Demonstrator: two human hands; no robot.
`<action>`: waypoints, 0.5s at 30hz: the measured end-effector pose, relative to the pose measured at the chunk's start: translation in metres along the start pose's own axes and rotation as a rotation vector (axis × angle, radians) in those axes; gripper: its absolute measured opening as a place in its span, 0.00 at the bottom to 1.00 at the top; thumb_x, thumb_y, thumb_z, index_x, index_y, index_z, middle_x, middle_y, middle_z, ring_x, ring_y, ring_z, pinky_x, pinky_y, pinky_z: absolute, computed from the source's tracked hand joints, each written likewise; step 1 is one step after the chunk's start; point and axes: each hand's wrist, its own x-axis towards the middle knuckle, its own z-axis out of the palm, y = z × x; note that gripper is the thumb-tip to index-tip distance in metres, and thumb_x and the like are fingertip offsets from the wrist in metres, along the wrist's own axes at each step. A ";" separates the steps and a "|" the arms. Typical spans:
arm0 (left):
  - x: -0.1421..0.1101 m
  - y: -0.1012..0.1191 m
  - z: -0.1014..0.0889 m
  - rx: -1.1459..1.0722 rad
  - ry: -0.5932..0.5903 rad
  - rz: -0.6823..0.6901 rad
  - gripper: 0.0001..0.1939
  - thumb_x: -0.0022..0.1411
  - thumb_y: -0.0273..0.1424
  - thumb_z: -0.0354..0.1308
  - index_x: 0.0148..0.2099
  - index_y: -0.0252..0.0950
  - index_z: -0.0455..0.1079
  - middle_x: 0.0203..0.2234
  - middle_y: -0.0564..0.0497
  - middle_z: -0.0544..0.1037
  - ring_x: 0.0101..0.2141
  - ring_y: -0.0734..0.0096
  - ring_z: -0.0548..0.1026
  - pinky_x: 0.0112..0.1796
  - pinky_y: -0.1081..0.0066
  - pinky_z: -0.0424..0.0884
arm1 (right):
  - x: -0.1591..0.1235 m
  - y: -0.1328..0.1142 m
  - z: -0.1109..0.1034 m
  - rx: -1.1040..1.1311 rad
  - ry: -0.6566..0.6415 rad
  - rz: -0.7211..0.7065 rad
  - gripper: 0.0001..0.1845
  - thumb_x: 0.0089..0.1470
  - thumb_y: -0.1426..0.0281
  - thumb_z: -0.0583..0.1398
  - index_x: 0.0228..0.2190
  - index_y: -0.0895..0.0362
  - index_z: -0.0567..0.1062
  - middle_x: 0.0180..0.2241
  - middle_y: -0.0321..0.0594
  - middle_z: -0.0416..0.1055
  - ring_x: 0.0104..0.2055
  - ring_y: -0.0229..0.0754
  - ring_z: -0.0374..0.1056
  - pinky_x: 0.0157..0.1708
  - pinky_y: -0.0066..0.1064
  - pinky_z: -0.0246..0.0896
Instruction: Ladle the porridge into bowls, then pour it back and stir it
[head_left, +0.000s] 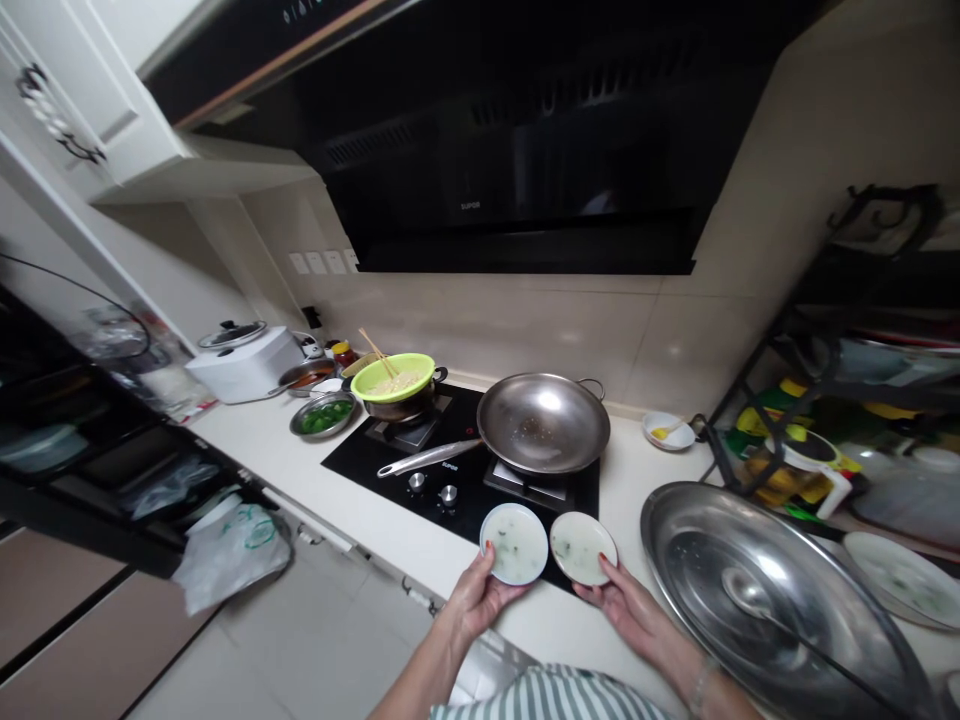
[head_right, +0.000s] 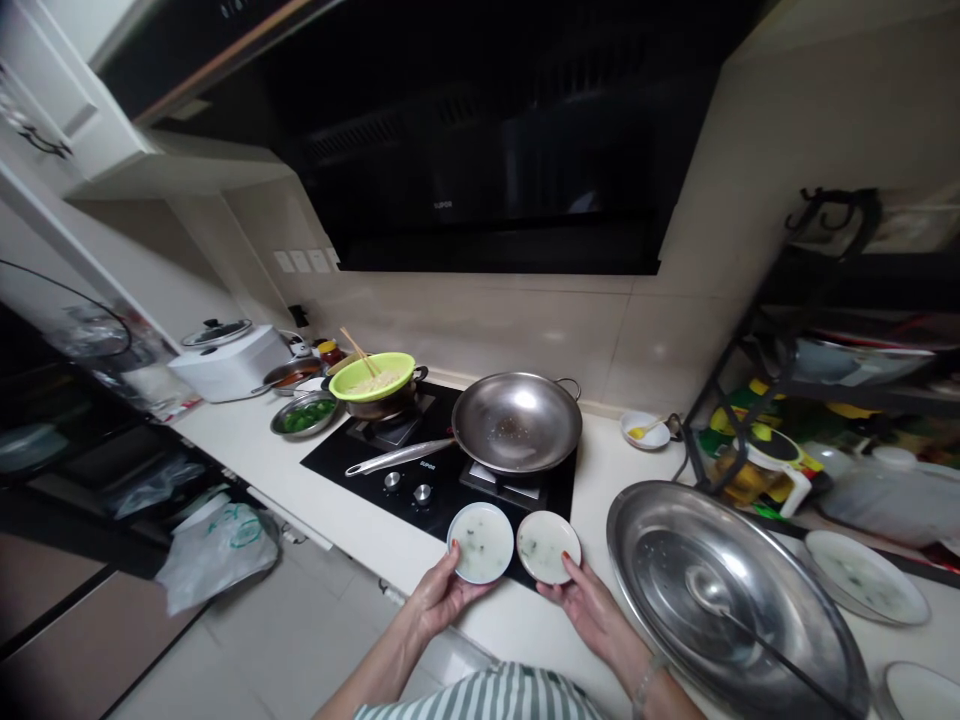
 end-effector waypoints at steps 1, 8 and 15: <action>-0.002 0.000 0.000 0.001 0.000 0.009 0.36 0.63 0.33 0.60 0.68 0.34 0.50 0.56 0.33 0.73 0.55 0.41 0.71 0.53 0.41 0.68 | -0.003 0.001 -0.001 0.018 0.003 0.012 0.22 0.36 0.63 0.74 0.35 0.53 0.75 0.39 0.42 0.79 0.38 0.48 0.77 0.46 0.40 0.72; -0.006 -0.001 0.002 0.029 0.037 0.029 0.36 0.62 0.32 0.60 0.68 0.33 0.51 0.55 0.33 0.73 0.54 0.43 0.72 0.52 0.42 0.70 | -0.018 0.004 -0.020 0.015 0.044 -0.012 0.22 0.38 0.63 0.73 0.38 0.53 0.76 0.42 0.41 0.79 0.42 0.50 0.75 0.46 0.43 0.72; -0.011 0.000 0.005 0.065 0.108 0.027 0.35 0.62 0.32 0.61 0.67 0.31 0.54 0.52 0.34 0.76 0.53 0.43 0.73 0.51 0.44 0.72 | -0.028 0.007 -0.030 0.045 0.107 -0.093 0.21 0.38 0.66 0.74 0.35 0.52 0.74 0.38 0.37 0.78 0.34 0.44 0.75 0.36 0.38 0.74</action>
